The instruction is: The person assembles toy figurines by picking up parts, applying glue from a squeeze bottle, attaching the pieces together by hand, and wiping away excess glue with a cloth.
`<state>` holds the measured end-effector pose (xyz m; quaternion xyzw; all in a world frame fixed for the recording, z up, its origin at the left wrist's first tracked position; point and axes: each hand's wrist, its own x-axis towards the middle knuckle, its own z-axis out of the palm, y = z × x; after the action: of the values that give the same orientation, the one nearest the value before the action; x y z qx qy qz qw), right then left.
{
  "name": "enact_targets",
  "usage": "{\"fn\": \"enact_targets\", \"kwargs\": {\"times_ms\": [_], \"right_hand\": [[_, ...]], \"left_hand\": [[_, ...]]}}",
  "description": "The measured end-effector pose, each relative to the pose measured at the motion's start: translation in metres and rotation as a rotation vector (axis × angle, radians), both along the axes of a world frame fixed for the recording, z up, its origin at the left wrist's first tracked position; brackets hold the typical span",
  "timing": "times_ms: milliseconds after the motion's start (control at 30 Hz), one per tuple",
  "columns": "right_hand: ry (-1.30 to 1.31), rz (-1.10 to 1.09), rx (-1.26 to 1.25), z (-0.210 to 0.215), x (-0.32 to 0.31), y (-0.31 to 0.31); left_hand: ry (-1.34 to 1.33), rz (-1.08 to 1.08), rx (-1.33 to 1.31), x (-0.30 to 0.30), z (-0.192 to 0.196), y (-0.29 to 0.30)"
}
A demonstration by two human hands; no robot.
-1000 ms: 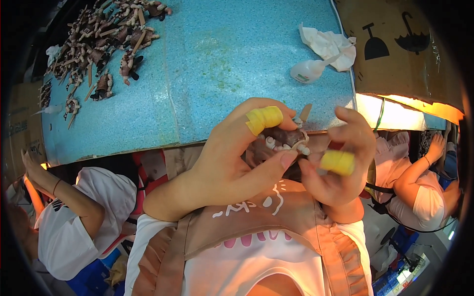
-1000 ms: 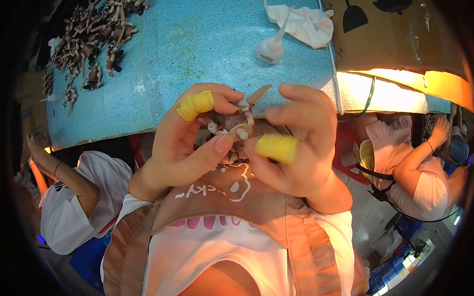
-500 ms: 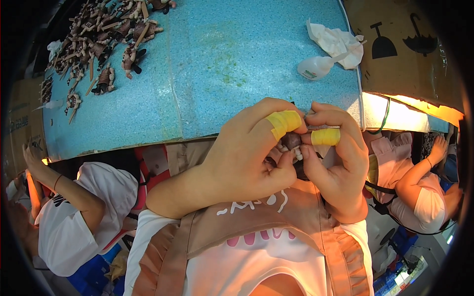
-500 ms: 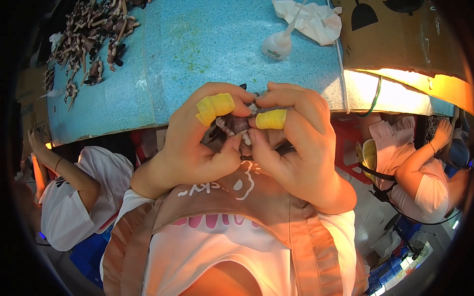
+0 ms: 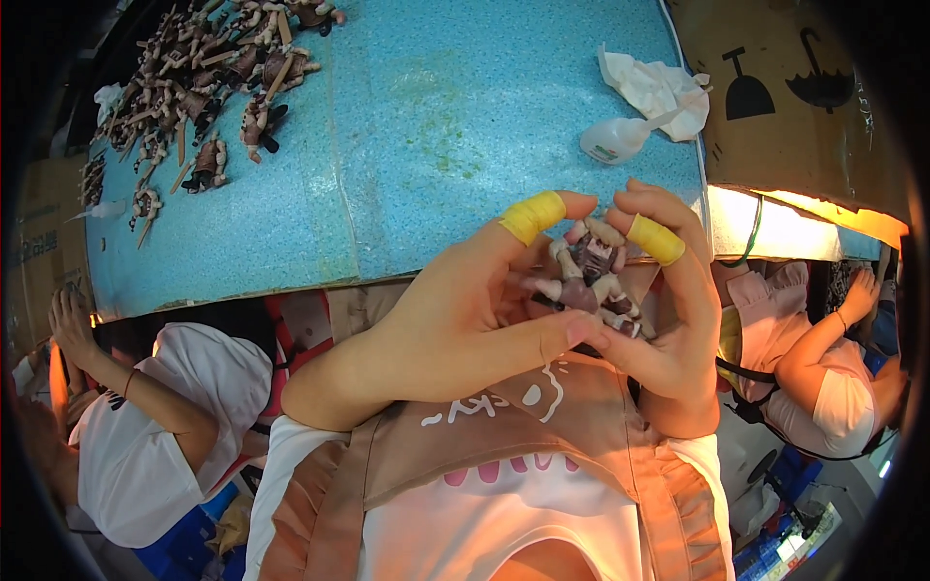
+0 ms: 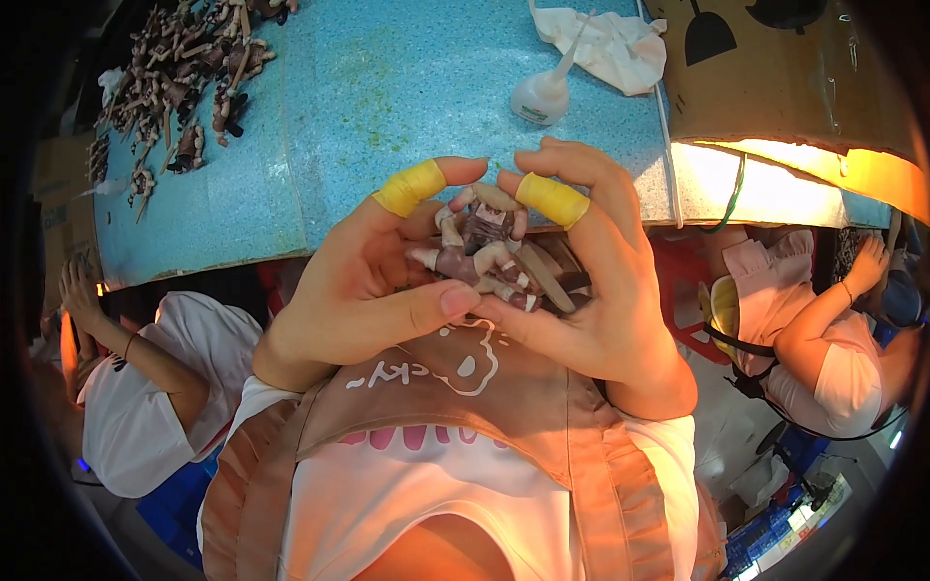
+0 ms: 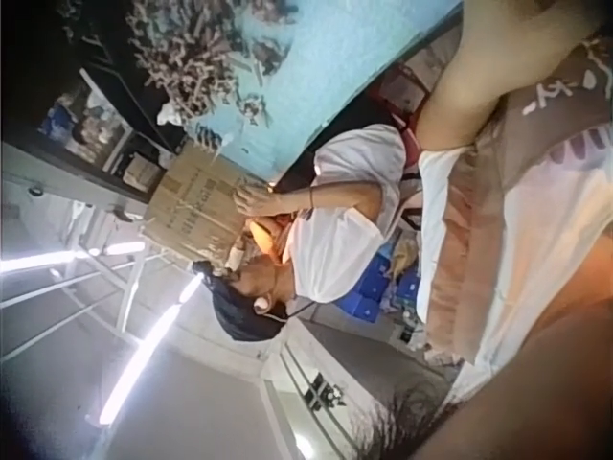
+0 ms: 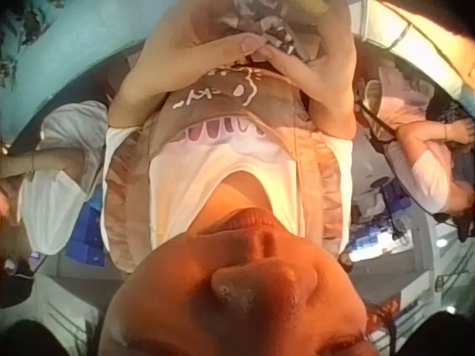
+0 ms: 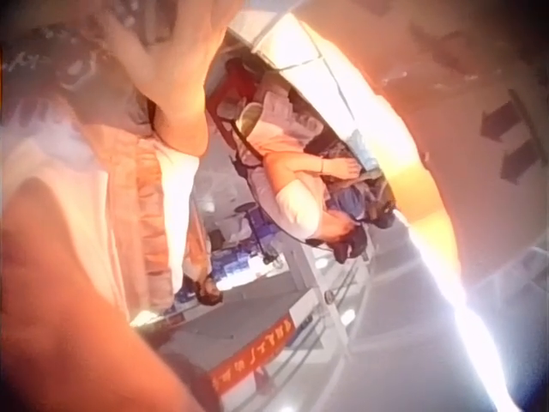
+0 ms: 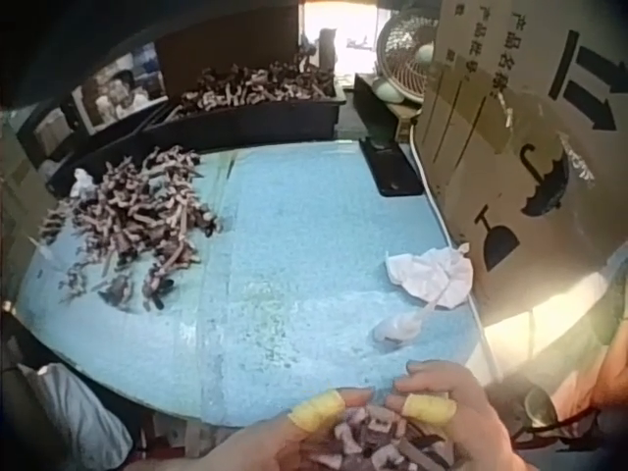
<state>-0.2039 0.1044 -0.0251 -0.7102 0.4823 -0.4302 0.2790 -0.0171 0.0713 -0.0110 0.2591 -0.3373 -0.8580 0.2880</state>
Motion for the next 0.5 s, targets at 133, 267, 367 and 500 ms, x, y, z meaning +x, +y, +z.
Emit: {"fn": "enact_targets", "kwargs": {"times_ms": [133, 267, 367, 500], "right_hand": [[-0.21, 0.119, 0.055, -0.008, -0.004, 0.0], [-0.331, 0.102, 0.122, -0.005, 0.007, 0.004], [-0.546, -0.106, 0.298, 0.001, 0.015, 0.01], [-0.253, 0.11, 0.099, -0.007, 0.002, -0.001]], "left_hand": [[-0.02, -0.056, -0.122, 0.002, -0.009, -0.002], [-0.024, 0.006, -0.097, 0.001, -0.005, -0.001], [-0.036, 0.023, -0.075, 0.001, -0.006, -0.001], [-0.085, -0.04, -0.177, 0.004, -0.005, -0.002]]}}
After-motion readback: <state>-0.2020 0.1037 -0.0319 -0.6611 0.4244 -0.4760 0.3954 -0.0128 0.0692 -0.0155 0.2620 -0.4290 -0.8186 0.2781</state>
